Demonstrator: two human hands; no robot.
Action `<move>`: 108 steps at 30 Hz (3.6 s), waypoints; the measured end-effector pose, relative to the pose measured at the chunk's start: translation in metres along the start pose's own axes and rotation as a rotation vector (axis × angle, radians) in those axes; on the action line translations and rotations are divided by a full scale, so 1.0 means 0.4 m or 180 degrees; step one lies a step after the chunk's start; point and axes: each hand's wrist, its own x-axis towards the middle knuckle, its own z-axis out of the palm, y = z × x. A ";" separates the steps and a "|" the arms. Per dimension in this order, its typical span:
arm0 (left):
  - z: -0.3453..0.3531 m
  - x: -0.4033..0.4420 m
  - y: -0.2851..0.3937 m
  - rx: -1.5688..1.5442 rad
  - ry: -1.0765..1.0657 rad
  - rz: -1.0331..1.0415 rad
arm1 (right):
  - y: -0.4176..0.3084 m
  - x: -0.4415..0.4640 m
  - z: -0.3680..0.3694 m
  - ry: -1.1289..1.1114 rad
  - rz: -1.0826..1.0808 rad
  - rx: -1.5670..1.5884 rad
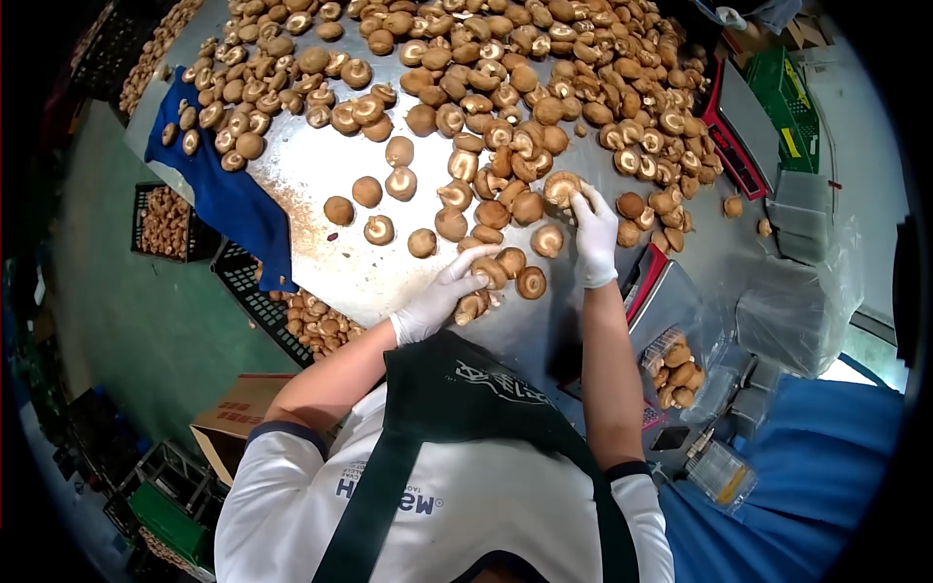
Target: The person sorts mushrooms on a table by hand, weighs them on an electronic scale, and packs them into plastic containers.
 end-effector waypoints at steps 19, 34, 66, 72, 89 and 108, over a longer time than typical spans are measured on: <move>-0.033 -0.029 0.036 -0.1309 -0.0473 -0.0532 | 0.036 -0.041 0.011 -0.0705 0.0052 0.0143; 0.040 -0.023 0.044 -0.1981 -0.1329 -0.0688 | -0.005 -0.302 -0.028 -0.1532 0.0571 0.3293; 0.613 0.093 -0.187 -0.1598 -0.1517 -0.1644 | -0.036 -0.689 -0.614 0.1369 -0.1093 0.0721; 0.633 0.106 -0.222 -0.1415 -0.1465 -0.1330 | 0.040 -0.624 -0.659 0.1740 -0.1239 -0.2414; 0.733 0.132 -0.232 0.0036 -0.0938 0.0995 | 0.064 -0.691 -0.563 0.1075 -0.0977 0.1072; 0.497 0.085 -0.182 0.0400 -0.0396 0.0092 | 0.112 -0.769 -0.567 0.0671 -0.0818 0.1533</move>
